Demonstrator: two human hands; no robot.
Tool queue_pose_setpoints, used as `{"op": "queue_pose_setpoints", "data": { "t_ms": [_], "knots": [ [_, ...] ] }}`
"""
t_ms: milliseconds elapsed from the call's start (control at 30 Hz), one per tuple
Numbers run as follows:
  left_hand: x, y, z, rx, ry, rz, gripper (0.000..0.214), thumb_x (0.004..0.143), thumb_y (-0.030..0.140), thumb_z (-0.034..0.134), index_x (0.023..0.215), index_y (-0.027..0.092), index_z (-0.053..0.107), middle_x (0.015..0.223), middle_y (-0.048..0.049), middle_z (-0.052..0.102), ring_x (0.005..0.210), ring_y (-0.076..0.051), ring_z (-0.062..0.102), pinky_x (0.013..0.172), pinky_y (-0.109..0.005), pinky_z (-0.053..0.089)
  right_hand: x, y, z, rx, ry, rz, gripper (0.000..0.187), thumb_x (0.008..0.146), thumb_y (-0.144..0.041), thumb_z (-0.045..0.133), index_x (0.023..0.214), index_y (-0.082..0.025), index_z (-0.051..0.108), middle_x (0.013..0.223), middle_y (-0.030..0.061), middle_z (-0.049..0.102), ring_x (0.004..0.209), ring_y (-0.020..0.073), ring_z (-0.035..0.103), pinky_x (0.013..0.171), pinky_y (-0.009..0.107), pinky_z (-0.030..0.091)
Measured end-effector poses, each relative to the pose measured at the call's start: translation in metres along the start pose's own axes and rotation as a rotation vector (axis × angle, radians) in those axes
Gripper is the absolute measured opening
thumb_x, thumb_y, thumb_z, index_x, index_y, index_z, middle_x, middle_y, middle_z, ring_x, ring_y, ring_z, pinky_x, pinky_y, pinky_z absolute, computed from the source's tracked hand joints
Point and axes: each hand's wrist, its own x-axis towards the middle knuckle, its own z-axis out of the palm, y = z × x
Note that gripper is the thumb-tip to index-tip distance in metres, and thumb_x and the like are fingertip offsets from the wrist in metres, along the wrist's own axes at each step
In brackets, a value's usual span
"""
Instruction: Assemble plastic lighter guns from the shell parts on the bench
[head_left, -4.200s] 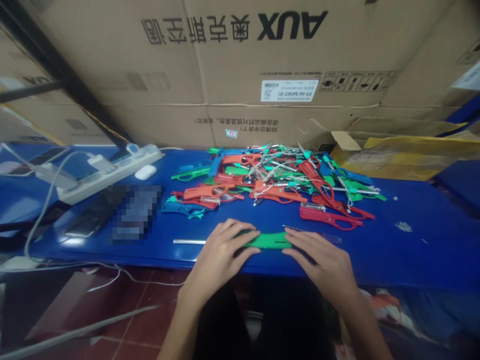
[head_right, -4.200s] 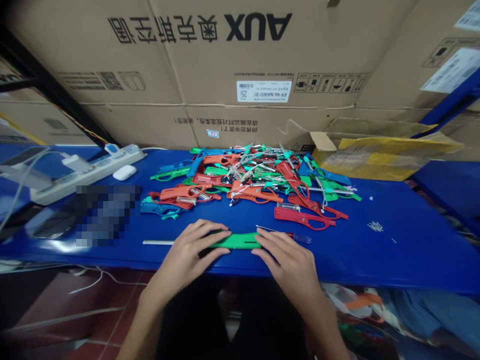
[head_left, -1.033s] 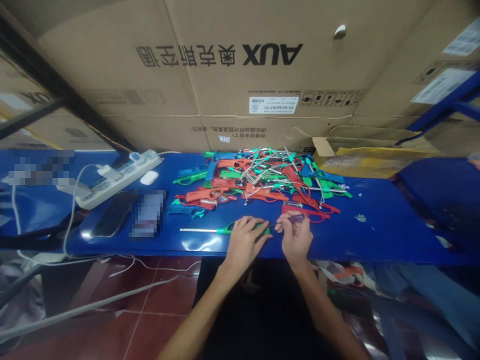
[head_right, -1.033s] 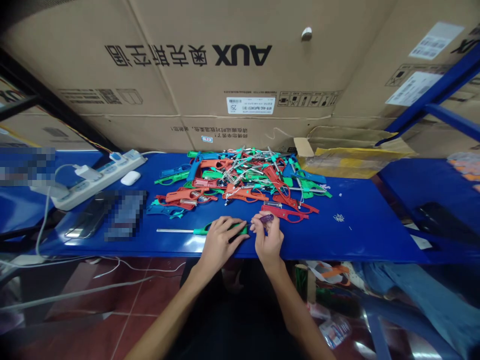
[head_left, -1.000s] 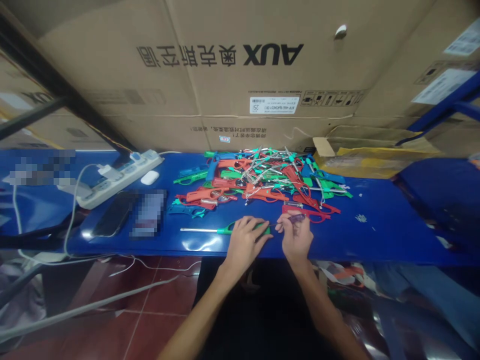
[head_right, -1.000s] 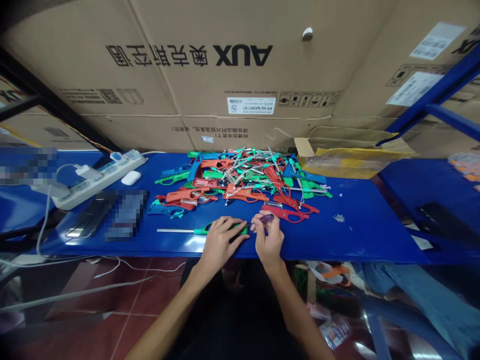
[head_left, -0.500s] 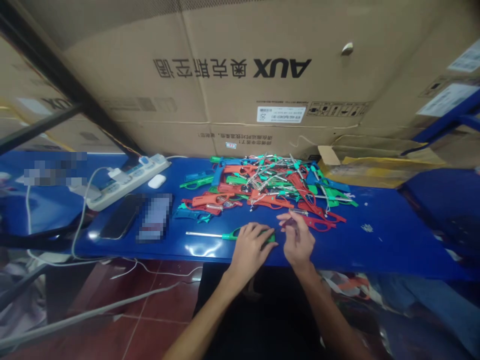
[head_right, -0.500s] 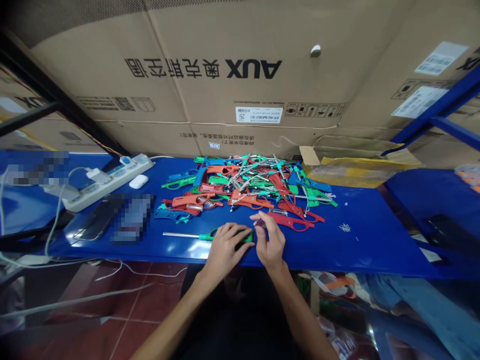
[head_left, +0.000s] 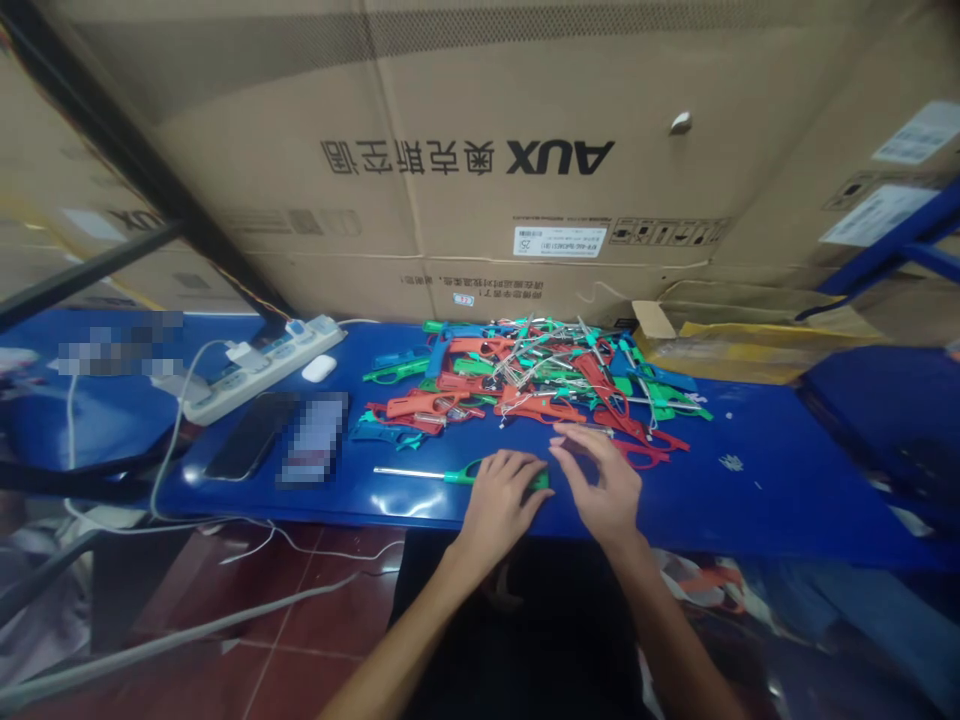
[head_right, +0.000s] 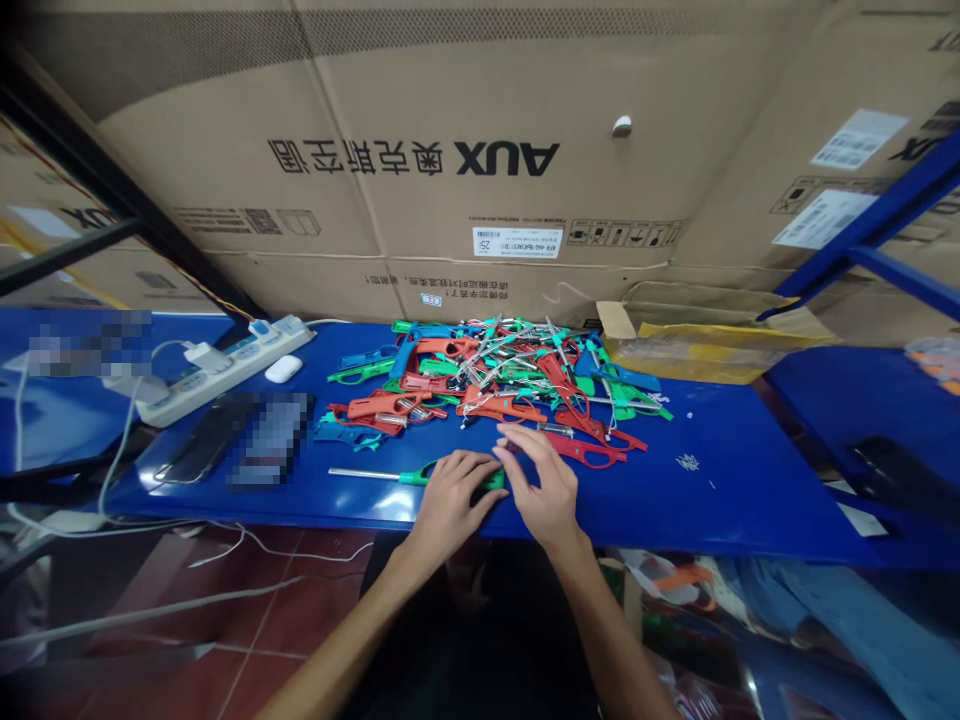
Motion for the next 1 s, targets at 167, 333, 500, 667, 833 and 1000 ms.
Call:
{"op": "queue_pose_setpoints", "data": {
  "t_ms": [167, 333, 500, 667, 833, 1000],
  "knots": [
    [0.0, 0.0, 0.0, 0.009, 0.003, -0.003, 0.029, 0.096, 0.038, 0.069, 0.121, 0.022, 0.067, 0.12, -0.0046, 0.072, 0.11, -0.024, 0.061, 0.091, -0.042, 0.045, 0.012, -0.014, -0.011, 0.023, -0.198, 0.005, 0.041, 0.098, -0.008, 0.058, 0.131, -0.029, 0.068, 0.125, 0.0051, 0.075, 0.114, 0.0207, 0.072, 0.099, 0.039, 0.061],
    [-0.001, -0.001, 0.001, 0.006, 0.0, -0.004, 0.031, 0.096, 0.04, 0.068, 0.123, 0.023, 0.066, 0.12, -0.0058, 0.072, 0.11, -0.024, 0.061, 0.092, -0.042, 0.046, 0.013, -0.016, -0.013, 0.018, -0.154, 0.109, 0.031, 0.099, -0.014, 0.059, 0.12, -0.03, 0.074, 0.11, 0.0044, 0.078, 0.103, 0.0204, 0.074, 0.092, 0.038, 0.062],
    [-0.001, -0.001, 0.002, 0.001, -0.004, -0.006, 0.032, 0.097, 0.039, 0.068, 0.124, 0.024, 0.066, 0.12, -0.0058, 0.071, 0.111, -0.024, 0.061, 0.093, -0.042, 0.045, 0.017, -0.015, -0.02, -0.061, -0.155, 0.117, 0.029, 0.099, -0.019, 0.062, 0.123, -0.03, 0.074, 0.11, 0.0058, 0.073, 0.098, 0.0193, 0.073, 0.086, 0.034, 0.061],
    [-0.001, 0.0, 0.001, -0.007, -0.003, -0.013, 0.03, 0.096, 0.04, 0.068, 0.122, 0.023, 0.066, 0.12, -0.0056, 0.071, 0.11, -0.024, 0.061, 0.093, -0.042, 0.045, 0.019, -0.016, -0.03, 0.001, -0.334, 0.122, 0.031, 0.103, -0.015, 0.051, 0.122, -0.029, 0.071, 0.12, 0.0051, 0.074, 0.114, 0.0195, 0.07, 0.097, 0.037, 0.058],
    [0.0, 0.002, -0.002, -0.025, -0.015, -0.023, 0.03, 0.096, 0.039, 0.069, 0.122, 0.024, 0.066, 0.121, -0.004, 0.072, 0.111, -0.024, 0.06, 0.093, -0.042, 0.045, 0.014, -0.009, -0.025, -0.108, -0.099, 0.135, 0.023, 0.093, -0.022, 0.071, 0.114, -0.031, 0.075, 0.095, 0.0023, 0.072, 0.089, 0.0191, 0.072, 0.083, 0.035, 0.061],
    [0.0, 0.001, -0.002, -0.047, -0.011, -0.017, 0.03, 0.096, 0.037, 0.07, 0.122, 0.023, 0.066, 0.121, -0.0043, 0.071, 0.111, -0.024, 0.061, 0.093, -0.041, 0.045, 0.015, -0.008, -0.031, -0.098, -0.272, 0.091, 0.036, 0.102, -0.015, 0.054, 0.128, -0.032, 0.071, 0.12, 0.0051, 0.074, 0.112, 0.0202, 0.071, 0.094, 0.036, 0.06]
  ]
}}
